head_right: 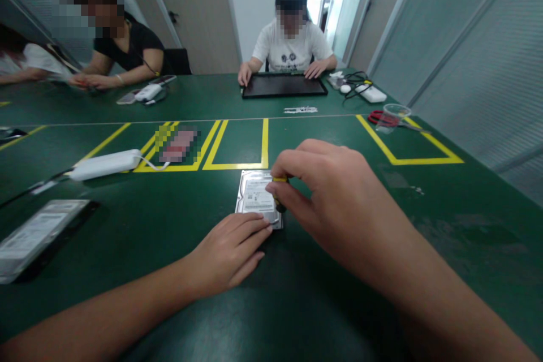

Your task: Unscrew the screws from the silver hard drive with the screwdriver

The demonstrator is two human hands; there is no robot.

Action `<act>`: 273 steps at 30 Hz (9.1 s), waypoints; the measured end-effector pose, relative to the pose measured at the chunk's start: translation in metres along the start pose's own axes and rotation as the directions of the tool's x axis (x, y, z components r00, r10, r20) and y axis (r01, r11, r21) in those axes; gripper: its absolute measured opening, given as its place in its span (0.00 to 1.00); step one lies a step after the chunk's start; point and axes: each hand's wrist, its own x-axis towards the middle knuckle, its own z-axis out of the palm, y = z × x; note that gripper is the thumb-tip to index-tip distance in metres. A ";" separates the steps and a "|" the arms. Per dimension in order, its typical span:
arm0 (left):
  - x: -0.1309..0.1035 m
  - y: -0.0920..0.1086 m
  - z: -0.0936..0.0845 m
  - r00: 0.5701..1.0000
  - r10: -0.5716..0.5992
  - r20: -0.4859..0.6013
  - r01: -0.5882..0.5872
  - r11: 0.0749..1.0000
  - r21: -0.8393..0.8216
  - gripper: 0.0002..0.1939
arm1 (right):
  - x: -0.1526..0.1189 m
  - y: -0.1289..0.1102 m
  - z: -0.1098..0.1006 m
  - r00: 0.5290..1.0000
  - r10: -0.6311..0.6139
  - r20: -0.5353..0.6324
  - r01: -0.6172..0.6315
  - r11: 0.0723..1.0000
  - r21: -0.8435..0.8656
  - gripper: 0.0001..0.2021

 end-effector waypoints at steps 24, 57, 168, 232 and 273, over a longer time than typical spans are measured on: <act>0.000 0.000 0.002 1.000 -0.005 0.014 0.005 1.000 -0.003 0.22 | -0.002 -0.002 -0.002 1.000 0.009 -0.003 -0.009 1.000 0.019 0.07; 0.000 0.000 0.001 1.000 0.006 0.000 -0.006 1.000 0.009 0.22 | -0.003 -0.003 0.000 0.996 -0.068 0.052 0.066 0.997 0.040 0.08; 0.002 0.000 -0.001 1.000 0.013 -0.016 -0.013 1.000 0.004 0.21 | -0.002 -0.001 0.006 0.998 0.038 -0.047 -0.041 0.996 -0.080 0.05; 0.002 -0.001 0.000 1.000 0.017 -0.005 -0.017 1.000 0.020 0.19 | -0.004 0.014 0.007 0.999 0.014 -0.045 -0.013 0.999 0.034 0.07; 0.002 -0.007 0.002 0.998 0.032 -0.056 -0.035 0.998 -0.055 0.17 | -0.004 0.018 0.010 0.994 0.015 -0.106 -0.004 0.995 0.102 0.06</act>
